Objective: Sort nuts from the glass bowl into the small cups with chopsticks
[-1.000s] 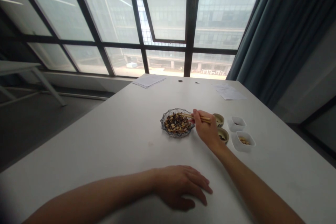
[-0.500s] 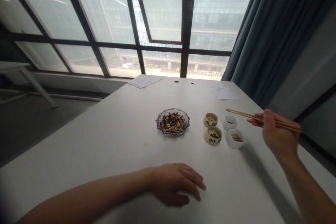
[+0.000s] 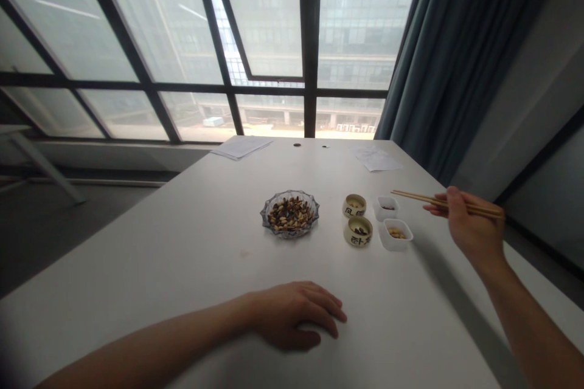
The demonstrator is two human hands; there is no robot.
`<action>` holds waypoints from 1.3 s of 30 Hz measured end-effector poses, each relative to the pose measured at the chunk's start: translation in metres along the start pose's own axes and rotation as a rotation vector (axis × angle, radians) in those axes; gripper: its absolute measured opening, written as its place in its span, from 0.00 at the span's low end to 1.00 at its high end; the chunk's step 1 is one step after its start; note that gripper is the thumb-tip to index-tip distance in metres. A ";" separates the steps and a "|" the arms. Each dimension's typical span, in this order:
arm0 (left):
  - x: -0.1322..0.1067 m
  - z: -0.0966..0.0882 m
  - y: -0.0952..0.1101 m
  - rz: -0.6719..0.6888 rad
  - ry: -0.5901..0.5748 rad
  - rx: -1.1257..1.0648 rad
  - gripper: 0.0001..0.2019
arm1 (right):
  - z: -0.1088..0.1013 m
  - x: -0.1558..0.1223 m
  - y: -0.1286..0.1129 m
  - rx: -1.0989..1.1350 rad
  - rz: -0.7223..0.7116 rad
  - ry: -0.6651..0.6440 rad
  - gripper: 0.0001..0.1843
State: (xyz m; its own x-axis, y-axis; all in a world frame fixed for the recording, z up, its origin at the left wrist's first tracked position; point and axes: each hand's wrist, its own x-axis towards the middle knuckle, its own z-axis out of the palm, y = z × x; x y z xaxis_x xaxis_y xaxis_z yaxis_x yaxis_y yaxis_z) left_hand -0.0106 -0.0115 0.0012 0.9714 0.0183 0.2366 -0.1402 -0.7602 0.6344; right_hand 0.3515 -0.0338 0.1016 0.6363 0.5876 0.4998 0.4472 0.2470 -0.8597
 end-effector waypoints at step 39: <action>0.000 0.006 -0.006 0.055 0.010 0.053 0.16 | 0.208 -0.068 -0.011 0.175 -0.117 -0.854 0.25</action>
State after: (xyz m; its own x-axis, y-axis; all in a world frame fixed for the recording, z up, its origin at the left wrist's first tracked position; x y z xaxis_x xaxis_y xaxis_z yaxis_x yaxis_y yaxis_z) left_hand -0.0083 -0.0110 -0.0074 0.9604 -0.0180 0.2779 -0.1829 -0.7933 0.5807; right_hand 0.1726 0.0839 0.0556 -0.1266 0.9095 0.3960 0.3324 0.4150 -0.8469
